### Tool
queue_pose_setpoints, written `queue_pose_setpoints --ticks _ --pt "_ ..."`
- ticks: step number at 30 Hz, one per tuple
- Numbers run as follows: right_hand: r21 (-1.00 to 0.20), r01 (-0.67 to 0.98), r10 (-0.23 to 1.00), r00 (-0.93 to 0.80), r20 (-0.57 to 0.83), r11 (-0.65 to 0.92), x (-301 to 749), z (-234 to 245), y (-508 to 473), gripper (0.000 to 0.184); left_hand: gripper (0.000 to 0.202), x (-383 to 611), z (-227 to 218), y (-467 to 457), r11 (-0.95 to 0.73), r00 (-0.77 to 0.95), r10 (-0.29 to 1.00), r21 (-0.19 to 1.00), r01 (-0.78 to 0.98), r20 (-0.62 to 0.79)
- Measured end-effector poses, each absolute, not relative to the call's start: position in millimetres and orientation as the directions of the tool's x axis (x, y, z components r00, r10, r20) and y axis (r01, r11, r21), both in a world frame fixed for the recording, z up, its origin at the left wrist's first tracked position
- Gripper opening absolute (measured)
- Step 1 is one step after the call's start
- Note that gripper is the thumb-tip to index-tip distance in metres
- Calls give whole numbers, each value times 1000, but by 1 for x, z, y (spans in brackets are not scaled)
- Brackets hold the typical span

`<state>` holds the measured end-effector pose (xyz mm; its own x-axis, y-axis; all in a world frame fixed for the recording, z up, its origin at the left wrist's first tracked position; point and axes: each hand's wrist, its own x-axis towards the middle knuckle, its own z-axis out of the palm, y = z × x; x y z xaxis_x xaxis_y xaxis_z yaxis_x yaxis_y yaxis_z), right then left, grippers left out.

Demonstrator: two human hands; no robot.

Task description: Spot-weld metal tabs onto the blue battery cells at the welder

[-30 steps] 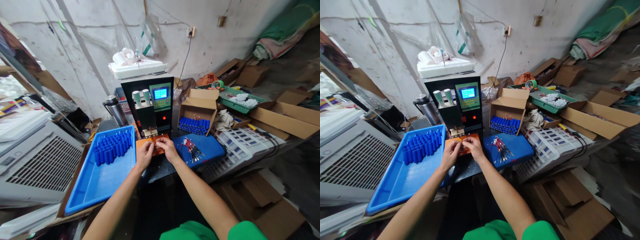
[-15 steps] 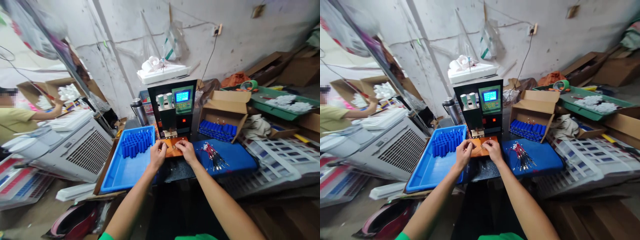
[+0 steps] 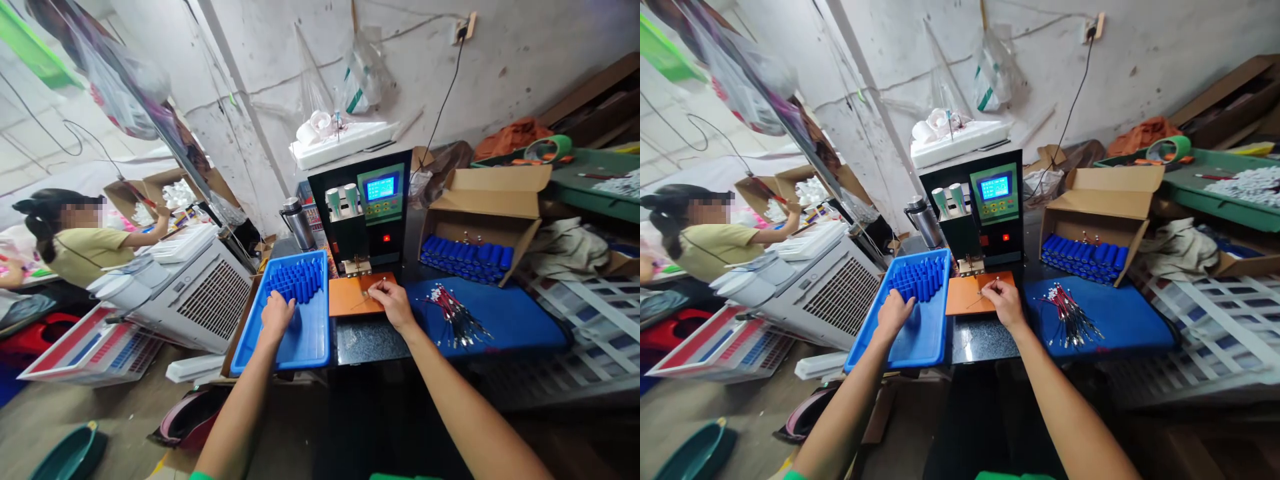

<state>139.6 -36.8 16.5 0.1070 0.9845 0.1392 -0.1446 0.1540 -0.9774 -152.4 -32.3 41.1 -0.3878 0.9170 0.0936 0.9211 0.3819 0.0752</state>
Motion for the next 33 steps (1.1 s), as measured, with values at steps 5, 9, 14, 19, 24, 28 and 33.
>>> queue_pose_setpoints --ticks 5,9,14,19,24,28,33 --pt "-977 -157 986 107 127 143 141 20 -38 19 50 -149 33 -24 422 -429 899 89 902 85" --pt "-973 -181 986 112 122 141 141 21 -38 18 48 -151 28 -25 416 -423 903 94 905 76" --pt "-970 -193 985 117 124 146 142 19 -36 18 35 -150 28 -25 405 -408 912 51 913 52" --pt "-966 -201 982 127 141 165 142 19 -35 17 27 -153 33 -27 388 -391 918 56 920 61" --pt "-956 -249 982 146 118 152 142 19 -29 15 21 -141 47 -27 160 -251 938 342 926 239" --pt "-956 -247 979 162 121 159 142 20 -26 15 26 -97 56 -17 -130 -49 971 693 710 232" --pt "-951 -260 979 162 126 165 142 20 -26 15 27 -47 53 11 -210 47 972 763 612 230"
